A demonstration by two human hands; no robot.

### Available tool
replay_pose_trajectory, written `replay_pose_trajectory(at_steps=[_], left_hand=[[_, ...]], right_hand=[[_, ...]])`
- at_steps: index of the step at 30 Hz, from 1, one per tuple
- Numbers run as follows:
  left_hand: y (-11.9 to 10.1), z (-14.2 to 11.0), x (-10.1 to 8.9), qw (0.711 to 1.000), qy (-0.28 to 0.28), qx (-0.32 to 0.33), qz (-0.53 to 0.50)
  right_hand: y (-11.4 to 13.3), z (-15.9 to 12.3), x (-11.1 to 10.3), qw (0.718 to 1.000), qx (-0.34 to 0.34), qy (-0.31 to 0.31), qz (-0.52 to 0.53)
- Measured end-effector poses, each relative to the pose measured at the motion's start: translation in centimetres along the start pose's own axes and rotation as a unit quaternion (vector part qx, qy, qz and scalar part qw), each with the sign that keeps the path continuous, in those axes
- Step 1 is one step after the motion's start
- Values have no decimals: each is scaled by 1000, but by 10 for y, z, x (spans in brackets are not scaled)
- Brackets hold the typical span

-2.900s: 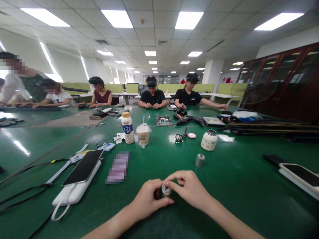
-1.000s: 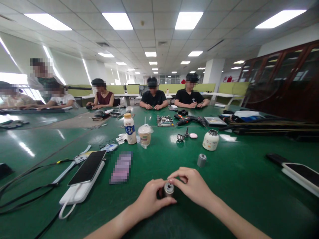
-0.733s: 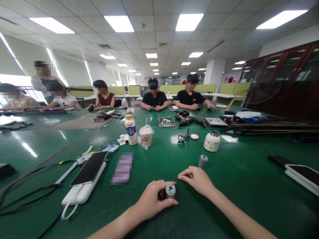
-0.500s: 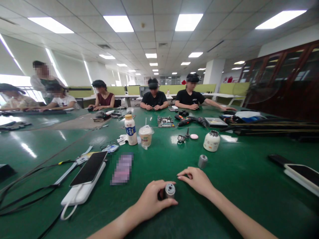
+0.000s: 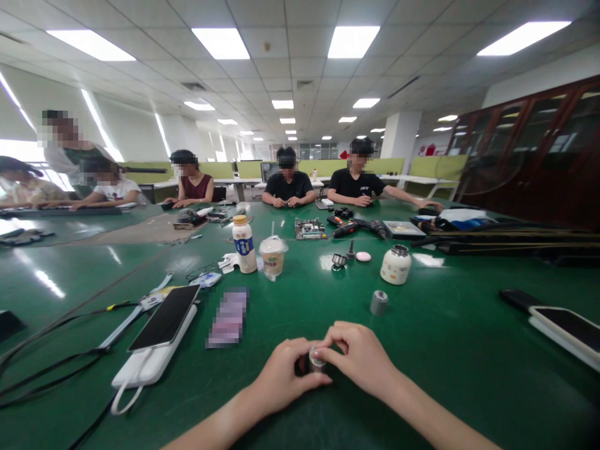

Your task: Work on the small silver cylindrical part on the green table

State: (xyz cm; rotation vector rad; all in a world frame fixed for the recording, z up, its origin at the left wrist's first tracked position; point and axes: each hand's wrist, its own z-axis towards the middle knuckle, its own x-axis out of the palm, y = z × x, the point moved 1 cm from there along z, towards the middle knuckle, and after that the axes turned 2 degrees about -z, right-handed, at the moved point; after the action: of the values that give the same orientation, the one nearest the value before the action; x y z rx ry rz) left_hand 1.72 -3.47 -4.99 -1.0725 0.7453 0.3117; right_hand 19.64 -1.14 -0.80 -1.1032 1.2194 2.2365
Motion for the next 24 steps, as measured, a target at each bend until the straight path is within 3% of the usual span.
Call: replay_pose_trajectory(at_steps=[4,11,14,19,21,24], left_hand=[[0,0,0,1000,-1,-14,-4],[1,-1,1,1000,1,-9,-16],[1,-1,1,1000,4,-9,-11],[1,-2,0,1000,2,-25,-4],[1,-2,-1,1000,6,-26,-10],[0,-1,-2,999,8,-30,-11]], right_hand=[[4,2,-10,997,-2,-71,7],[5,0,-7,999,-25,39,11],[5,-1,-3,998,-23,48,23],[-2,10,-22,996,8,-40,81],[-14,15,-29,993,20,-81,81],[-41,18,-22,995,46,-84,39]])
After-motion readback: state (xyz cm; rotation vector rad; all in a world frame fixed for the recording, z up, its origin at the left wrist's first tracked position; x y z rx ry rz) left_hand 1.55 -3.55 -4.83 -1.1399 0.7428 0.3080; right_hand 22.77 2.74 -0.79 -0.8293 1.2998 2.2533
